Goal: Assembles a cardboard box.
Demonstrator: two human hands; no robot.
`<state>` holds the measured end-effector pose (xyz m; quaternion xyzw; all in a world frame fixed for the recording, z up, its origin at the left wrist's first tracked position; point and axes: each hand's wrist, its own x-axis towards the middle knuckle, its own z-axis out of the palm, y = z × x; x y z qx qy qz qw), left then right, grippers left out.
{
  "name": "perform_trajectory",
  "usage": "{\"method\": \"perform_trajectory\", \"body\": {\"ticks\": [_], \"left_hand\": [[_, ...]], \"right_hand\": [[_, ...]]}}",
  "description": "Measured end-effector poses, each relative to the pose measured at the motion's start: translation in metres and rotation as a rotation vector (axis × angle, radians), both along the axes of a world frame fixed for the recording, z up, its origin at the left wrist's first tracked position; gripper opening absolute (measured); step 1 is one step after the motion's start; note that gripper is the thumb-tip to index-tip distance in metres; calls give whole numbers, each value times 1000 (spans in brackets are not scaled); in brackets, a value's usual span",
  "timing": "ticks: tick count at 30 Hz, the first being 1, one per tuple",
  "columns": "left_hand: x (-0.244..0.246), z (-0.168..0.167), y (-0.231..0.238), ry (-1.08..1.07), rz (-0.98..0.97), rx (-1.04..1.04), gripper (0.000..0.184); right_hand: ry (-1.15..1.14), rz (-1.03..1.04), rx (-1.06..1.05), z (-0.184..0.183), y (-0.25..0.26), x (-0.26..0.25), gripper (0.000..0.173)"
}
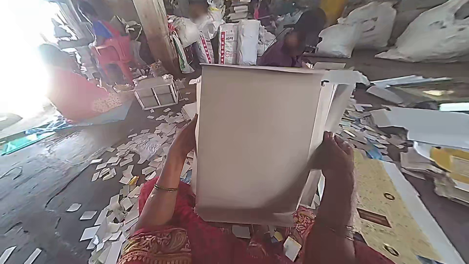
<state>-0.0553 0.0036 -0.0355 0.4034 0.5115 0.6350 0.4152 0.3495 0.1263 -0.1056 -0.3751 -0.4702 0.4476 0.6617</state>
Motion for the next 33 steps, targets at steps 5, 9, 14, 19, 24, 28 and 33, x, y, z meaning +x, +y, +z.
{"method": "perform_trajectory", "body": {"ticks": [5,9,14,19,24,28,33], "left_hand": [[24,-2,6,-58,62,-62,42],[24,-8,11,-52,-111,-48,58],[20,-37,2,53,-177,-154,42],[23,-52,11,53,-193,-237,41],[39,-43,-1,124,-78,-199,56],[48,-36,-42,-2,-165,105,55],[30,-50,-49,48,-157,226,55]], "right_hand": [[34,-9,-53,2,-10,-5,21],[182,7,-73,-5,-9,-6,22],[333,-29,-50,-13,-6,10,26],[253,-147,-33,-5,-12,20,25],[162,-183,-165,-39,20,31,26],[270,-38,-244,-64,37,13,24],[49,67,-174,-62,19,5,37]]}}
